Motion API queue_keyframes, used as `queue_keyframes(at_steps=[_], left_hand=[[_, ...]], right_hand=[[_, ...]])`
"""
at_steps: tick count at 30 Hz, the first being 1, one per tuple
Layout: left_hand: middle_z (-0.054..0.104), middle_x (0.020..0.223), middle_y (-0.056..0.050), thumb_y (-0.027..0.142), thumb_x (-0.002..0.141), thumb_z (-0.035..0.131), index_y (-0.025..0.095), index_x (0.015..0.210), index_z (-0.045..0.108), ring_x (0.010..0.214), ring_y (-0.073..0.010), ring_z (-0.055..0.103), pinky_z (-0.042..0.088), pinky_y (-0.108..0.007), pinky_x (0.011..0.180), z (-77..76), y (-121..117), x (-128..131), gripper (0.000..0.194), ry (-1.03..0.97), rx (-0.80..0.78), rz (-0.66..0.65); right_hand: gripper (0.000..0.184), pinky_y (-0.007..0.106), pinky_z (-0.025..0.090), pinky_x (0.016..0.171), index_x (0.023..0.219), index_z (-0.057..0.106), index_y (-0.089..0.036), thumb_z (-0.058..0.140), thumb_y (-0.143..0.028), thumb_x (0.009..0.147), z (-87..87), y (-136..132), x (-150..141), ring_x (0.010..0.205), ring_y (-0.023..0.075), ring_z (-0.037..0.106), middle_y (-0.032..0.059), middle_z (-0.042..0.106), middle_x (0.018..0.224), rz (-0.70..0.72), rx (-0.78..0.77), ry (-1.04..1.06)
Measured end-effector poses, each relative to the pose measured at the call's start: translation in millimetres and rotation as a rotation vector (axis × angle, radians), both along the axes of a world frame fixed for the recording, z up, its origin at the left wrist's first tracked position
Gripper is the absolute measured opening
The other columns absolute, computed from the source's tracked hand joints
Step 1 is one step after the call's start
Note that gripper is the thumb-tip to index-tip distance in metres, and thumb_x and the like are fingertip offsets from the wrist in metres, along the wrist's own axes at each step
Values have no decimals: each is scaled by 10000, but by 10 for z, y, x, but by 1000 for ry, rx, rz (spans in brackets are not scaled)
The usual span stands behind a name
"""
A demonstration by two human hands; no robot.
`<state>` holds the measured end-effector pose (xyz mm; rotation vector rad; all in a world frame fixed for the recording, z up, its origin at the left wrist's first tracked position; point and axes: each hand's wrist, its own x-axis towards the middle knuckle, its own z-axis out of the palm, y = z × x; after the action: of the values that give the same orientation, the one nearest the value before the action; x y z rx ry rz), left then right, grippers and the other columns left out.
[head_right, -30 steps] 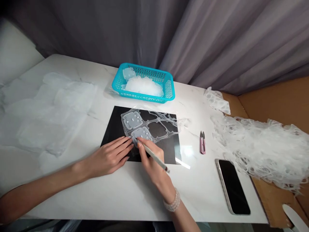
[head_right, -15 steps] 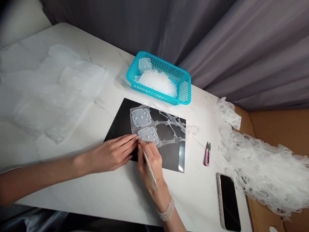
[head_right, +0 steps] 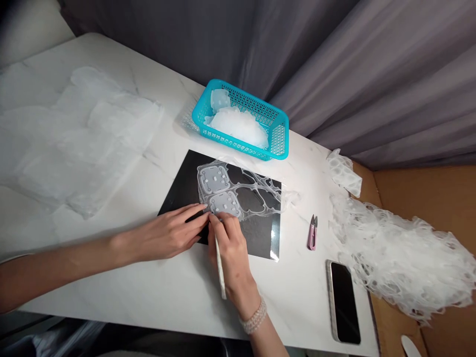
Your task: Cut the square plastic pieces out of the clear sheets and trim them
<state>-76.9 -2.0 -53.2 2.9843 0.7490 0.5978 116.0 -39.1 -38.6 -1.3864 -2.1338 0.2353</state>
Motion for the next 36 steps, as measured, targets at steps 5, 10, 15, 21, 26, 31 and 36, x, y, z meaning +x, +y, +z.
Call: queue_keyframes(at_steps=[5,10,15,21,26,31,36], left_hand=[[689,1196,-155,97,931,501,97,1078,694,1262,-303,579,422,-444,1134,30,33,-27,243,-56,-70,-36],[675,1229,-161,180,960,488,117,1133,678,1285,-331,550,385,-506,1148,-36,22,-57,265,-9,-84,-41],[654,1292,-157,287,979,489,89,1297,600,1312,-357,513,308,-552,1173,-40,-20,-35,390,63,-91,3],[576,1421,-141,259,996,444,82,1420,492,1320,-306,515,251,-509,1202,29,-27,-28,461,56,-142,14],[584,1415,-130,249,982,466,129,1415,514,1322,-302,520,260,-507,1207,32,0,-43,452,35,-207,7],[693,1254,-94,200,940,527,177,1280,634,1184,-262,620,306,-517,1194,82,40,-6,358,-188,-284,-6],[727,1112,-78,202,933,559,195,1094,708,1027,-214,665,518,-390,987,293,-32,81,220,-655,-798,204]], right_hand=[[372,467,572,953,1294,594,-148,442,-63,965,46,90,38,1156,280,624,174,673,1254,105,-26,-142],[417,493,578,932,1372,545,-86,405,-63,980,139,103,99,1174,321,616,231,654,1288,232,-28,-381],[382,438,582,938,1328,591,-176,416,-104,996,101,87,69,1130,261,647,170,672,1274,208,-131,-42],[234,462,564,966,1158,674,-231,542,-274,969,89,147,953,956,207,734,69,744,1033,-501,-211,977],[164,479,434,1132,887,735,-254,630,-147,819,323,-85,2464,1029,236,719,8,653,685,-1020,239,1177],[137,389,453,1129,934,747,-213,659,-189,832,501,-327,2174,955,183,727,27,720,785,-898,165,1317],[160,340,573,963,995,752,-222,724,-267,844,521,-223,879,942,163,734,39,777,964,-572,-418,1548]])
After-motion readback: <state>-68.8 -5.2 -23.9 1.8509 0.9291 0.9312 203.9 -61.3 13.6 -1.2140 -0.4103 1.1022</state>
